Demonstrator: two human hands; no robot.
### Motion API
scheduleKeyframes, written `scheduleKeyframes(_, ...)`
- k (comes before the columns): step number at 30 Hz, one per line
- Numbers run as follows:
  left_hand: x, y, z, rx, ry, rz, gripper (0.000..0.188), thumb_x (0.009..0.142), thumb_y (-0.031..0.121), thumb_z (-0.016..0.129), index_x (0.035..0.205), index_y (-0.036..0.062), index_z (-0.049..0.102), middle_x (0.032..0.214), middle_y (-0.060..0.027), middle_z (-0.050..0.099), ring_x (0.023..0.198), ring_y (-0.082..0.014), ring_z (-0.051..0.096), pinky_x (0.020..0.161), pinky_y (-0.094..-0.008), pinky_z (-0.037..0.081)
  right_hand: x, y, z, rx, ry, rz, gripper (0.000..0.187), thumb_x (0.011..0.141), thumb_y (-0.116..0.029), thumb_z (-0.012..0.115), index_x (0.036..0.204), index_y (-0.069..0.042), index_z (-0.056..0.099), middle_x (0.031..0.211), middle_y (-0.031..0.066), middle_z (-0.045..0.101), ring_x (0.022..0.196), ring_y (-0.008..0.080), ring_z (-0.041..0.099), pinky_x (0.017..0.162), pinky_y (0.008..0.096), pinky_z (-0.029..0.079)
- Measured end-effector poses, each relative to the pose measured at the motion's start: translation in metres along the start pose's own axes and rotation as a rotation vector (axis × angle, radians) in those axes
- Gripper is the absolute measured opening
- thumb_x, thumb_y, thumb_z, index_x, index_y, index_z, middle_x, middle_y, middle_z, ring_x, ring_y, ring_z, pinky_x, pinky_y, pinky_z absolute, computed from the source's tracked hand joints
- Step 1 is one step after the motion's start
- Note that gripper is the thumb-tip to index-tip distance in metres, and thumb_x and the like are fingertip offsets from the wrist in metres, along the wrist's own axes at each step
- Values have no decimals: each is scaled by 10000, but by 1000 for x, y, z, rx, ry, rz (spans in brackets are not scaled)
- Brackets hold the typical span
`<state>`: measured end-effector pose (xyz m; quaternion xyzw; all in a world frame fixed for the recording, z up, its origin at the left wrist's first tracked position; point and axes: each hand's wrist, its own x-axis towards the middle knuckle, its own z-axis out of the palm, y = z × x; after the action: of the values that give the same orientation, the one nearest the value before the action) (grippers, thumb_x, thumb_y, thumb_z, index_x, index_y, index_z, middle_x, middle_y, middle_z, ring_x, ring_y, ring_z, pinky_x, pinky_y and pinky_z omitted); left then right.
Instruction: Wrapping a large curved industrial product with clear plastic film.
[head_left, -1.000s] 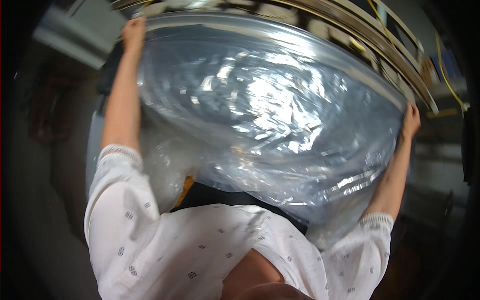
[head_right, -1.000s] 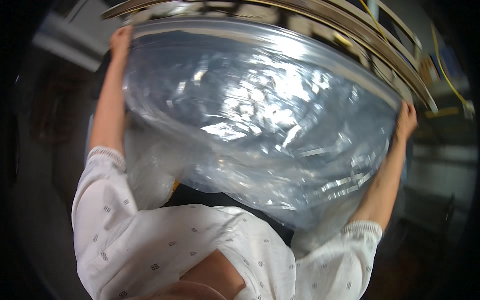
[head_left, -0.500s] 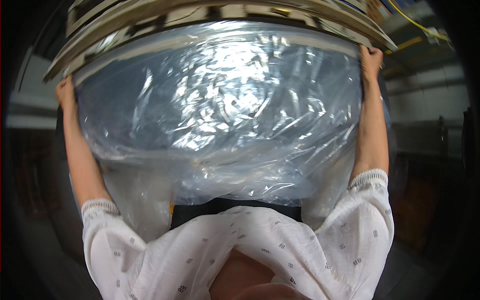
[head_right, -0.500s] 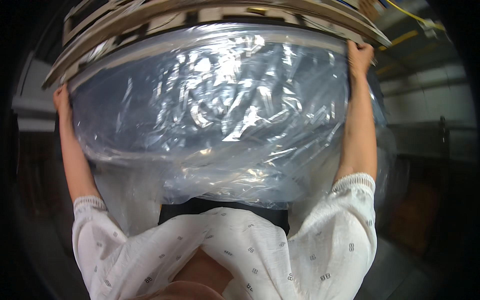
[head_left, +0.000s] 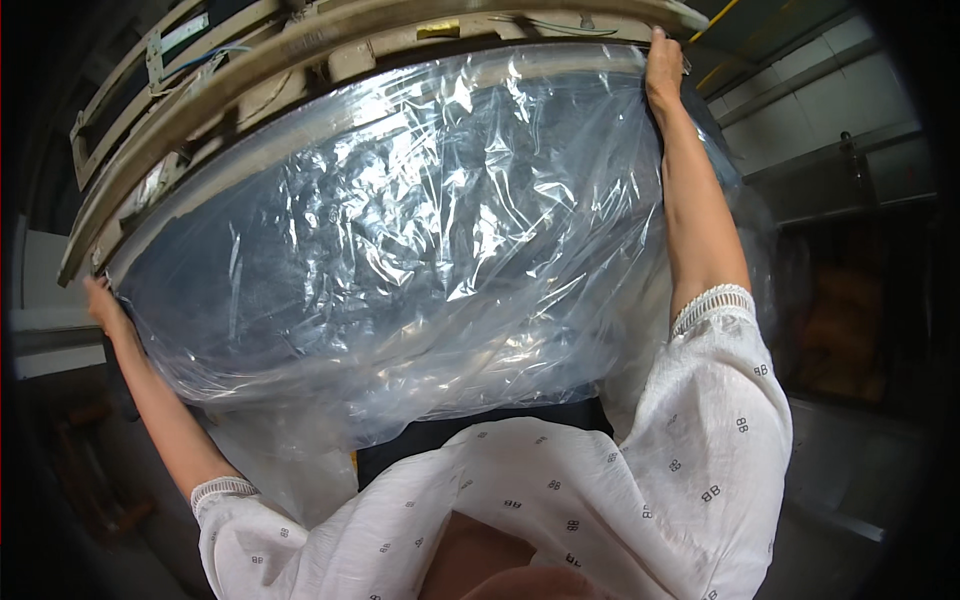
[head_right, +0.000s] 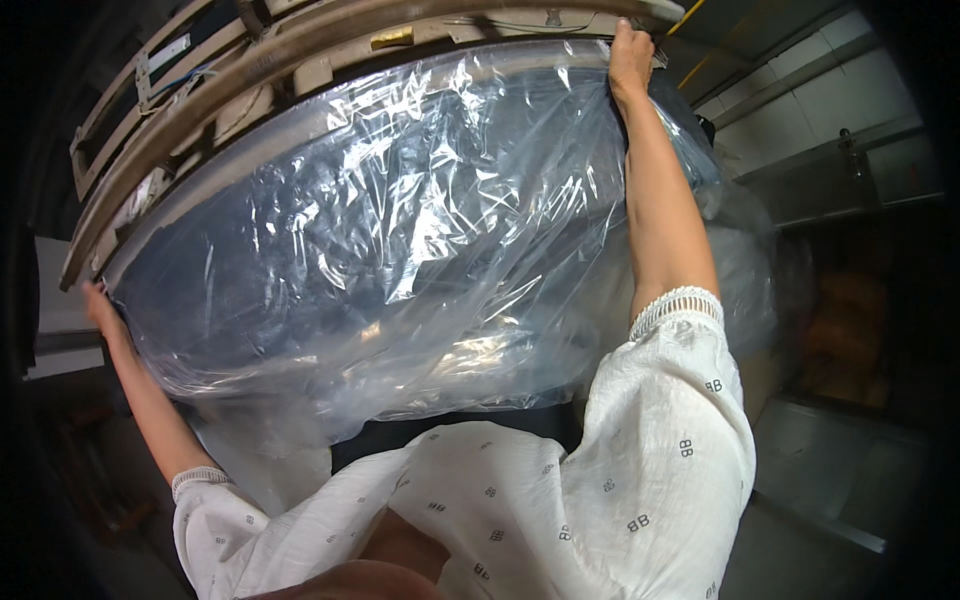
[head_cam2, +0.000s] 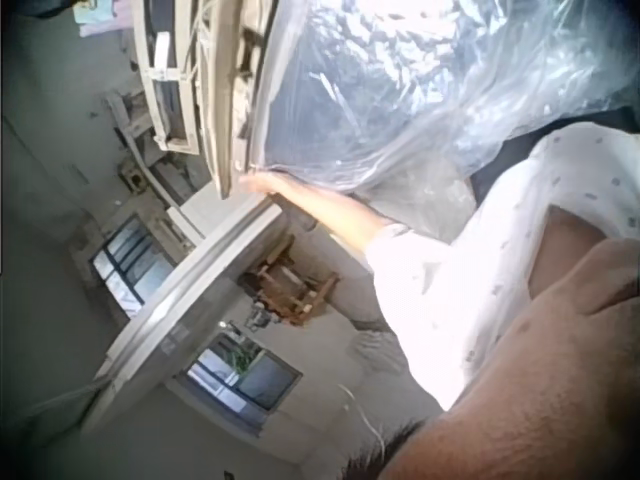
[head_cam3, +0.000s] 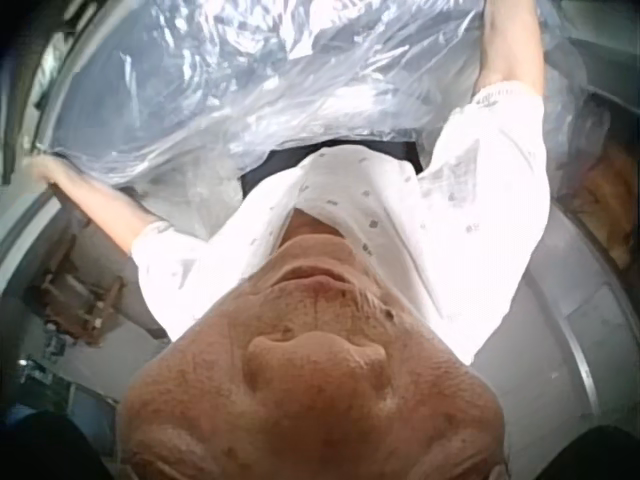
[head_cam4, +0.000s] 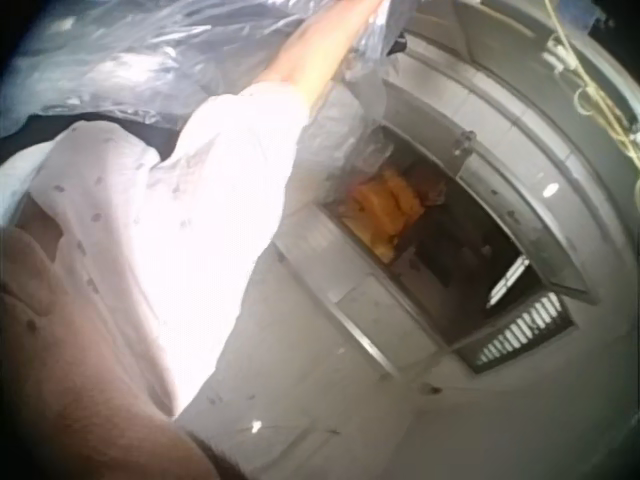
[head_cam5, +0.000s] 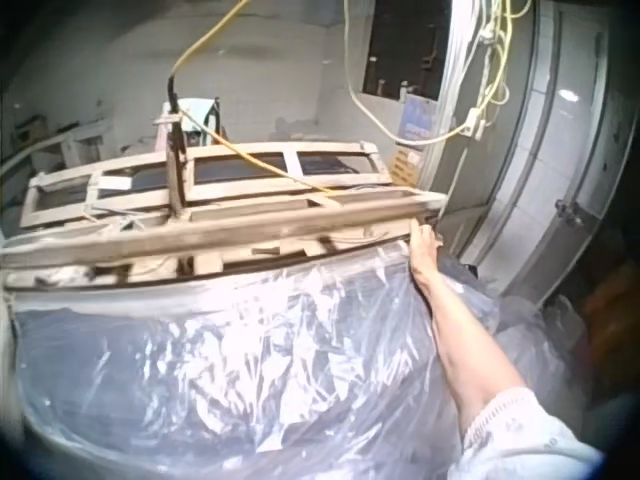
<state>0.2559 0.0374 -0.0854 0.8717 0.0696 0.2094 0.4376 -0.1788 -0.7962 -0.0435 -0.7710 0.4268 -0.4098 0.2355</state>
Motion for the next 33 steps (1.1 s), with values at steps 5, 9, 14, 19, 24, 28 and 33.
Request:
scheduleKeyframes(5,54,-52,-106,-325,37,77,249,869,287,521,954,61,581,983,-60,590,895,-148,541,795,-288,425,-45,-30,-23,-470,-319,-514,451,852,-444,480,851,-9,596,934,95,575,862,239,538,756,348,394)
scheduleKeyframes(9,-2,-27,-106,-275,-108,-94,373,881,312,483,1128,38,534,1012,-81,581,866,-179,558,741,-319,469,-59,-14,-50,157,-668,-352,260,845,-292,574,868,-34,574,796,-11,519,743,79,438,662,198,356)
scheduleKeyframes(14,-120,44,-80,225,82,265,340,902,323,404,868,49,603,765,-73,570,689,-171,509,613,-312,410,-84,-18,-78,118,-574,-90,348,883,-256,539,1139,-22,542,1008,32,556,941,115,493,866,239,365)
scheduleKeyframes(19,-133,44,-83,-586,-31,88,197,899,258,488,897,73,554,780,-1,594,514,-20,404,432,-166,310,-65,16,-77,231,-652,-303,158,896,-190,513,875,-39,473,830,-11,424,797,90,388,761,204,320)
scheduleKeyframes(24,-127,41,-90,-639,-64,32,178,909,240,471,892,74,534,777,12,564,492,-17,371,421,-174,297,-59,23,-66,241,-635,-297,162,883,-189,537,908,-40,477,848,-10,427,808,93,391,773,206,317)
scheduleKeyframes(28,-123,41,-88,-778,-117,69,131,903,204,482,912,84,533,806,0,567,494,-28,363,421,-175,283,-60,25,-67,202,-599,-240,176,873,-187,557,934,-41,480,863,-9,430,818,95,394,782,208,314)
scheduleKeyframes(33,-131,40,-99,-875,-113,96,105,910,149,465,974,97,529,872,-18,568,528,-51,368,433,-171,286,-62,11,-65,169,-607,-178,154,873,-168,557,957,-54,499,883,-10,454,829,91,407,775,205,327)
